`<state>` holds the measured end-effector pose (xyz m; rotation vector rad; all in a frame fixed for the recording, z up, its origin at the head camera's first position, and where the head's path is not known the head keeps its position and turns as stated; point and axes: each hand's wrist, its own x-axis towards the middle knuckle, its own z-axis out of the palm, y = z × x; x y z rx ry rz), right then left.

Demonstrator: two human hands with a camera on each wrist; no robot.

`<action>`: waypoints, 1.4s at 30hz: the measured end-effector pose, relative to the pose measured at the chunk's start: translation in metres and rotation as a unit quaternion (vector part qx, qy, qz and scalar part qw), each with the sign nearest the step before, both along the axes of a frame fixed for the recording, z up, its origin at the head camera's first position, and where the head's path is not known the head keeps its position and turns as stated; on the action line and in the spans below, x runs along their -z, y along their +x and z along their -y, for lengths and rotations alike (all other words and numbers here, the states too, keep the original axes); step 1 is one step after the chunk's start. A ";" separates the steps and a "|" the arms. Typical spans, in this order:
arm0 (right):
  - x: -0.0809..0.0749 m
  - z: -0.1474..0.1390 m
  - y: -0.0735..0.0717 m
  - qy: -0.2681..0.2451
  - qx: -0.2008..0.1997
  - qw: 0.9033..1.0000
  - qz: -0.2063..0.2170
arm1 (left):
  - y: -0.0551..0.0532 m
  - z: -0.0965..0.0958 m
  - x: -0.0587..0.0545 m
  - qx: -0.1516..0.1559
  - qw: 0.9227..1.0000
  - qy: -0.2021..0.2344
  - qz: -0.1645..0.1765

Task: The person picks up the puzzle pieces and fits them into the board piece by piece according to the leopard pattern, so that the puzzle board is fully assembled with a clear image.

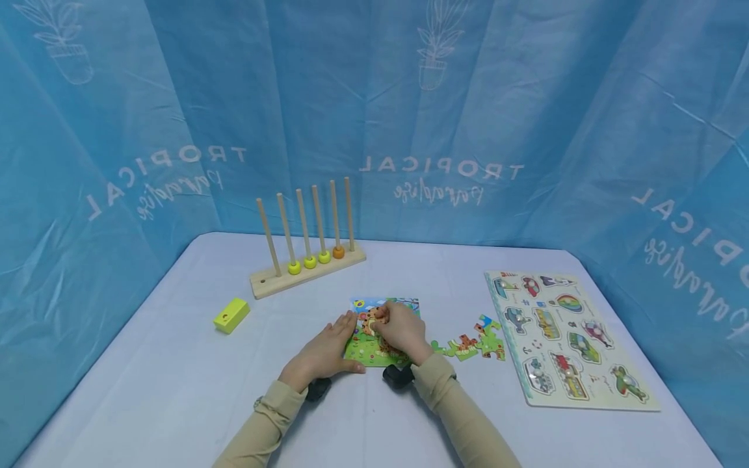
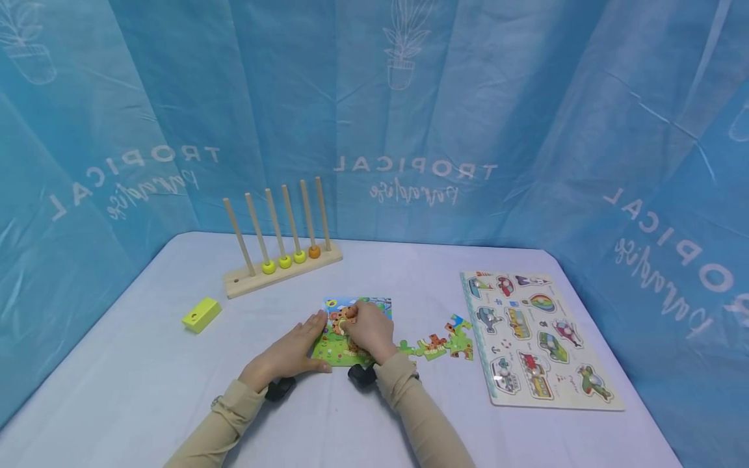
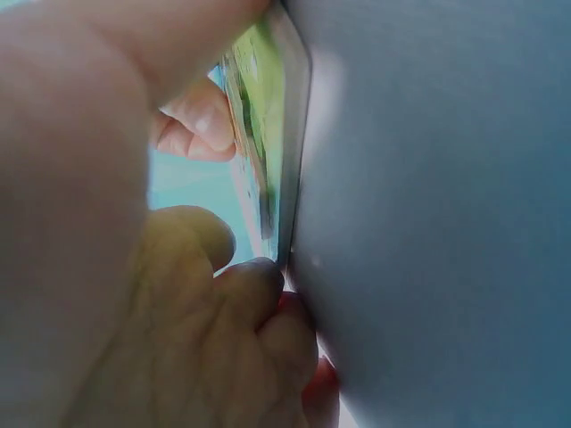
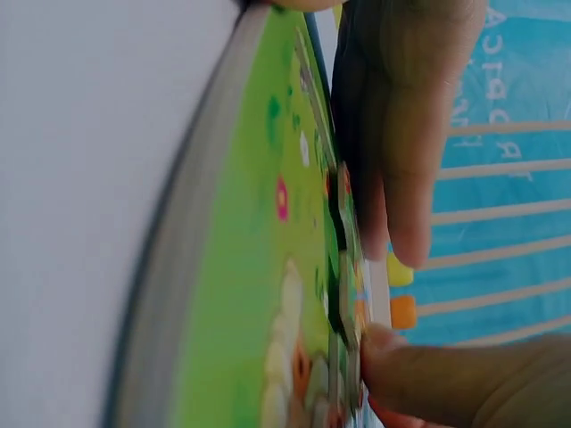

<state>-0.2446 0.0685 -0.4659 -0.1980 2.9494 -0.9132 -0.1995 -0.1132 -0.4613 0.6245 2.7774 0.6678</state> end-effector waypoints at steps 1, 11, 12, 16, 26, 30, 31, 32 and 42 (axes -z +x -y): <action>0.000 0.001 -0.001 0.002 0.006 1.000 0.000 | 0.000 0.000 0.000 0.000 1.000 0.000 -0.001; 0.004 -0.013 -0.004 -0.070 -0.050 0.996 -0.003 | 0.002 0.001 -0.004 0.003 1.000 -0.004 0.005; 0.004 -0.018 -0.004 -0.092 -0.063 0.994 0.005 | 0.002 0.001 -0.003 0.003 1.000 -0.005 0.006; -0.002 -0.047 -0.005 -0.166 -0.094 0.981 0.035 | 0.003 -0.001 -0.001 0.002 1.000 -0.012 0.006; -0.018 -0.150 -0.008 -0.100 0.020 0.995 0.007 | 0.003 0.000 -0.002 0.002 1.000 -0.015 0.001; -0.024 -0.184 -0.001 -0.071 0.036 0.996 0.028 | 0.003 0.000 -0.002 0.000 1.000 -0.018 0.002; -0.025 -0.190 0.001 -0.067 0.026 0.997 0.035 | 0.003 0.000 -0.001 -0.001 1.000 -0.018 0.002; -0.025 -0.196 0.003 -0.067 0.016 0.997 0.043 | 0.003 0.000 -0.001 -0.001 1.000 -0.018 0.001; -0.020 -0.199 0.002 -0.046 -0.027 0.997 0.047 | 0.002 -0.001 0.001 -0.001 1.000 -0.019 -0.002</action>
